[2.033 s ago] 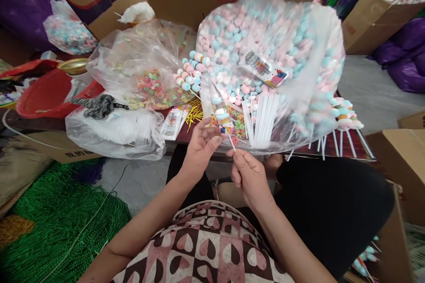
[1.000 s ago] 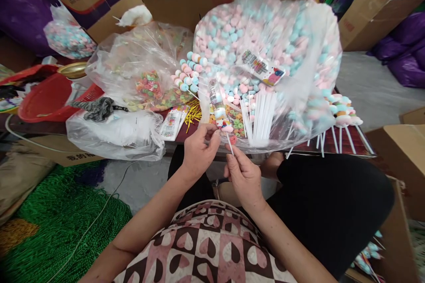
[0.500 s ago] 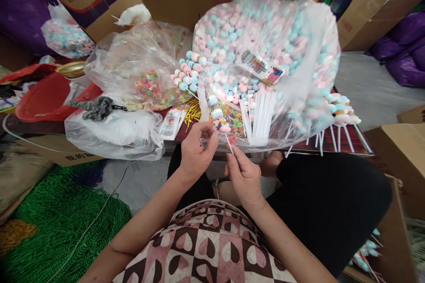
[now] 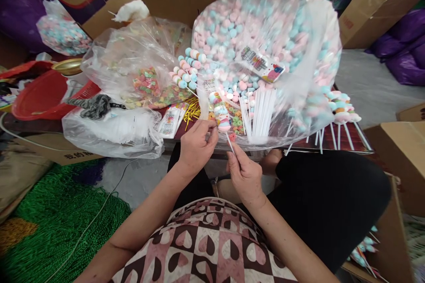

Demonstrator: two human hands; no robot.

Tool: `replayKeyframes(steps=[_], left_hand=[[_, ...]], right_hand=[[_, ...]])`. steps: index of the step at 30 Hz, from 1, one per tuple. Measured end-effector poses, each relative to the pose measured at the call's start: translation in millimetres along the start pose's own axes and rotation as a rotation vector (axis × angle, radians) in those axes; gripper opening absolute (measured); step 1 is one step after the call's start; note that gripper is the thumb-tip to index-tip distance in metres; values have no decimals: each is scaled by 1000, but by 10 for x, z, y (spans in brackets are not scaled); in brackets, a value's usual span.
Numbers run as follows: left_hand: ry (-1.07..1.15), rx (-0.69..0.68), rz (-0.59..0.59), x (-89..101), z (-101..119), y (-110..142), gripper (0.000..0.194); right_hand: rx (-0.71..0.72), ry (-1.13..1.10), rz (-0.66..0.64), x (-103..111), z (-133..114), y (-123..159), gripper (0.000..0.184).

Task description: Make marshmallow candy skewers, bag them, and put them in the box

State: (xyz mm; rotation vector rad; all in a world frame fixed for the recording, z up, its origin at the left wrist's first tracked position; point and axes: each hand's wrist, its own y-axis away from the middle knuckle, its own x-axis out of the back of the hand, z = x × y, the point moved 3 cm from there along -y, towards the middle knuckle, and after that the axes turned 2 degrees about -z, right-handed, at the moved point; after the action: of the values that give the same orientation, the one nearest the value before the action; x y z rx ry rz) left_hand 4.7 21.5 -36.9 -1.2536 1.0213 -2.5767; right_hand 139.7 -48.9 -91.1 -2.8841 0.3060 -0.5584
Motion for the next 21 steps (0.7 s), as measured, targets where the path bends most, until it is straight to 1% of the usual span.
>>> replayKeyframes(steps=[3, 5, 7, 10, 12, 13, 15, 17, 18, 20, 21], left_hand=[[-5, 39, -33, -17, -2, -24, 12], [-5, 62, -50, -13, 2, -35, 11], [-16, 71, -61, 10, 21, -37, 11], [-67, 44, -83, 58, 82, -29, 11], [-120, 4, -102, 80, 130, -19, 11], [-148, -14, -110, 84, 149, -13, 11], [-194, -43, -120, 81, 172, 1, 10], [-190, -48, -122, 70, 169, 21, 10], [-153, -32, -121, 64, 155, 34, 10], [27, 57, -116, 52, 102, 67, 9], [171, 142, -121, 38, 64, 89, 8]], right_hand=[[-10, -19, -20, 3, -3, -2, 43], [1, 17, -29, 25, -3, -33, 42], [44, 124, -14, 63, -4, -82, 40], [138, 338, 51, 101, -21, -142, 35], [184, 411, 89, 80, -56, -145, 33], [200, 413, 86, 53, -82, -139, 33], [194, 353, 41, -11, -140, -130, 33], [112, 230, -18, -52, -182, -141, 35], [59, 160, -32, -54, -195, -154, 35], [-25, 50, -23, -24, -209, -180, 37], [-40, 21, -10, -3, -213, -189, 37]])
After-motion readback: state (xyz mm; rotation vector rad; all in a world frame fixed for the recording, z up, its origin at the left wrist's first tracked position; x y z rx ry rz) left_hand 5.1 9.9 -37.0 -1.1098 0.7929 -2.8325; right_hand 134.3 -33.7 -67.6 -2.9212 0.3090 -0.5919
